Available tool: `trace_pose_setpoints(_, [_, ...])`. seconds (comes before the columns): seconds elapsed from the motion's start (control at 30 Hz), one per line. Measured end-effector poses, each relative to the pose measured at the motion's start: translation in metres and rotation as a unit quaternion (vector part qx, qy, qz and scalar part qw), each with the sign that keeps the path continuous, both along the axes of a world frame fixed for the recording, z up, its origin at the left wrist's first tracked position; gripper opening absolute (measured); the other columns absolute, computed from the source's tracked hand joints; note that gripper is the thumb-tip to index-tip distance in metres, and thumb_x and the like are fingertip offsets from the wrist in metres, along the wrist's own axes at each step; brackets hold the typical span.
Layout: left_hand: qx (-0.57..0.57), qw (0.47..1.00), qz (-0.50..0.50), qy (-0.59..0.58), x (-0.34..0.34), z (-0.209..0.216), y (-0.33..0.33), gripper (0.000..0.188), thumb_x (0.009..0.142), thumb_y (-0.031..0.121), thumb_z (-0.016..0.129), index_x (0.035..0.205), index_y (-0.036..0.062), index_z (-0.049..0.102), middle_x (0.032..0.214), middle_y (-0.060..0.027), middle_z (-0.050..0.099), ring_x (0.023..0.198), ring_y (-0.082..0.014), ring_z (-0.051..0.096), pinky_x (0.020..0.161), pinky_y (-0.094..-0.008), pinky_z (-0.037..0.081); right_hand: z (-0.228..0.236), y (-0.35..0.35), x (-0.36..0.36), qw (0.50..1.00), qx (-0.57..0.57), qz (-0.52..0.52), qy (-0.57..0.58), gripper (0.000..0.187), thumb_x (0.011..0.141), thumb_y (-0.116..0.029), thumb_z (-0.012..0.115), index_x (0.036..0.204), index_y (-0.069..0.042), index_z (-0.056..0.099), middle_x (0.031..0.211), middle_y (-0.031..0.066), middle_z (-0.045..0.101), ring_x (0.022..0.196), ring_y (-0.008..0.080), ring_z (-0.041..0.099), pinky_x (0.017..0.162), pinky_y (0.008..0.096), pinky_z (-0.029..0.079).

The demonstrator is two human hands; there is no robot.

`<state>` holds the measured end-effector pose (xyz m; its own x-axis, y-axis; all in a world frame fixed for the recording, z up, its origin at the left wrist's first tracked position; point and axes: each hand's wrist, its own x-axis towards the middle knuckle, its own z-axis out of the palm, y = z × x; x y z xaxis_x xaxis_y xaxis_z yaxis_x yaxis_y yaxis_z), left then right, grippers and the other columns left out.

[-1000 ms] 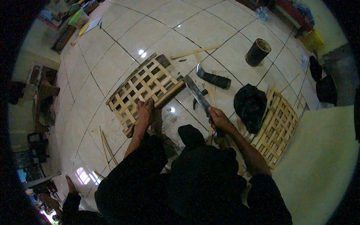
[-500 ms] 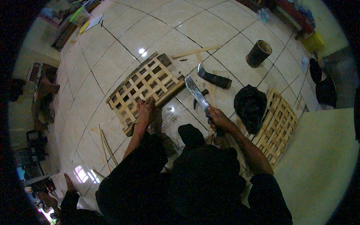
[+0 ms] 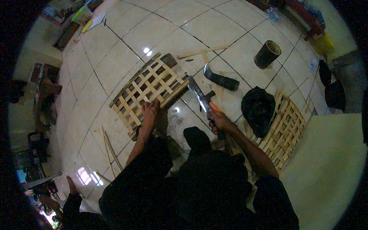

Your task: The person weaves thin bamboo strips into a rectangular mat frame using a hammer and a knife. They insert strips, tap them into place, and trim excess material while sitting on the floor.

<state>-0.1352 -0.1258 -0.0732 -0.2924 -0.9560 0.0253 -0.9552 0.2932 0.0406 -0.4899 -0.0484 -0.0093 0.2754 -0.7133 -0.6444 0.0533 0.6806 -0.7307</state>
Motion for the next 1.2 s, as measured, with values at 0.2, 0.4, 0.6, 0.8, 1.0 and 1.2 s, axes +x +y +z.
trace_pose_setpoints(0.2, [-0.04,0.999,0.009,0.016,0.039,-0.064,-0.007,0.049,0.086,0.01,0.047,0.134,0.0184,0.048,0.114,-0.0057,0.059,0.106,-0.0308,0.046,0.1,-0.0436,0.027,-0.01,-0.004,0.0,0.997,0.041,0.001,-0.068,0.033,0.1,-0.046,0.036,0.103,-0.014,0.043,0.058,0.0019,0.044,0.04,0.0111,0.041,0.036,0.0297,0.037])
trace_pose_setpoints(0.4, [-0.126,0.99,-0.069,0.008,0.009,-0.029,-0.007,0.053,0.085,0.007,0.048,0.137,0.0185,0.043,0.116,-0.0058,0.059,0.105,-0.0307,0.048,0.096,-0.0432,0.03,-0.019,0.004,-0.005,0.996,-0.083,-0.02,0.017,0.034,0.101,-0.042,0.037,0.091,-0.01,0.046,0.057,0.0011,0.045,0.04,0.0114,0.043,0.037,0.0295,0.038])
trace_pose_setpoints(0.6, [-0.094,0.995,-0.023,-0.004,0.056,-0.058,-0.003,0.057,0.082,0.004,0.051,0.137,0.0148,0.042,0.117,-0.0064,0.059,0.104,-0.0306,0.048,0.097,-0.0454,0.03,0.017,0.002,0.022,0.99,-0.098,-0.024,0.1,0.041,0.1,-0.043,0.038,0.081,-0.008,0.047,0.053,0.001,0.044,0.039,0.0118,0.043,0.037,0.03,0.038])
trace_pose_setpoints(0.8, [-0.108,0.989,-0.069,0.077,0.013,-0.027,-0.007,0.057,0.078,0.003,0.058,0.132,0.0145,0.048,0.113,-0.006,0.059,0.1,-0.0296,0.048,0.097,-0.045,0.029,0.015,0.004,0.005,0.989,-0.099,-0.027,0.106,0.044,0.099,-0.047,0.039,0.082,-0.008,0.047,0.055,0.0019,0.045,0.041,0.0119,0.045,0.038,0.0298,0.038])
trace_pose_setpoints(1.0, [-0.044,0.997,-0.046,0.036,0.003,-0.003,0.0,0.051,0.078,0.009,0.059,0.128,0.0149,0.05,0.115,-0.0067,0.059,0.105,-0.0314,0.049,0.094,-0.0498,0.035,0.017,0.014,-0.02,0.997,0.035,-0.01,0.073,0.046,0.099,-0.051,0.037,0.083,-0.009,0.049,0.059,0.0014,0.048,0.047,0.0098,0.047,0.043,0.0279,0.039])
trace_pose_setpoints(1.2, [0.028,0.999,-0.046,0.009,-0.011,0.017,-0.008,0.046,0.079,0.01,0.054,0.125,0.0134,0.052,0.116,-0.0099,0.058,0.11,-0.0334,0.047,0.098,-0.0518,0.034,0.038,0.061,-0.036,0.925,-0.169,0.06,0.336,0.046,0.097,-0.043,0.044,0.121,-0.005,0.054,0.089,0.0068,0.063,0.072,0.0214,0.06,0.069,0.034,0.049])
